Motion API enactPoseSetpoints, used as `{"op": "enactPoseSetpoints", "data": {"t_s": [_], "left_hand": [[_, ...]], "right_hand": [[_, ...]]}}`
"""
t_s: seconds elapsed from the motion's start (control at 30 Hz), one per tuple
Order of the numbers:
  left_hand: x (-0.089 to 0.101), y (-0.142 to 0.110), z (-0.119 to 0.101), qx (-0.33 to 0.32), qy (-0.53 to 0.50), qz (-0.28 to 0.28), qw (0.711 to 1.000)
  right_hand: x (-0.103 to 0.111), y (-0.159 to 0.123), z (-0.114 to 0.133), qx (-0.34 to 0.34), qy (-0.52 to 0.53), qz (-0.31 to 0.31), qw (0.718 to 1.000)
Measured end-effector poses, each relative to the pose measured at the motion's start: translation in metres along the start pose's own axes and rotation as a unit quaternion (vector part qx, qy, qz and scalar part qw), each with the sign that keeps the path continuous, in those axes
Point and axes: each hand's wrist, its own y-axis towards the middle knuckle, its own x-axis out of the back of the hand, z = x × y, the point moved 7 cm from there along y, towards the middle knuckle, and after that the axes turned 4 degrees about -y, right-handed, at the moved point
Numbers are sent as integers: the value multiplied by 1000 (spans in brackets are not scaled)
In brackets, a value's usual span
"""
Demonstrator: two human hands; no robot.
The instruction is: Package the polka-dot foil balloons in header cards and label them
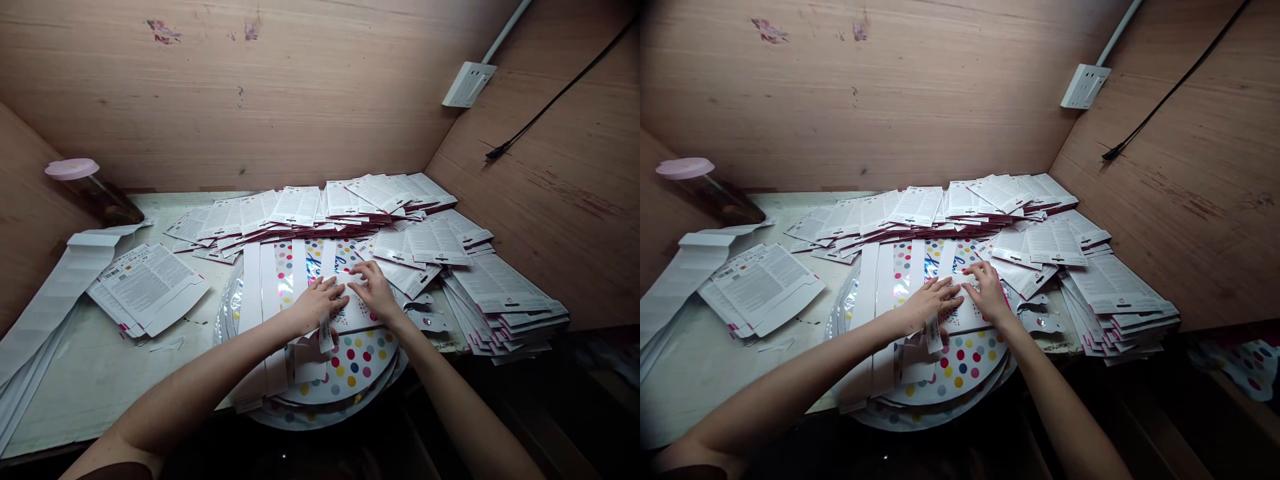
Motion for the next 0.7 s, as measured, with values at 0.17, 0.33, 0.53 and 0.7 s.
{"op": "enactPoseSetpoints", "data": {"t_s": [0.17, 0.33, 0.53, 0.7], "left_hand": [[6, -2, -3, 8, -45, -31, 998], [-5, -1, 5, 12, -59, -32, 998], [-7, 0, 8, 7, -66, -29, 997], [-9, 5, 6, 1, -34, -32, 999]], "right_hand": [[-13, -22, 60, 155, 27, 112, 981], [-18, -34, 64, 183, 30, 22, 982], [-23, -46, 56, 122, 91, -52, 987], [-23, -42, 53, 126, 113, -32, 985]]}}
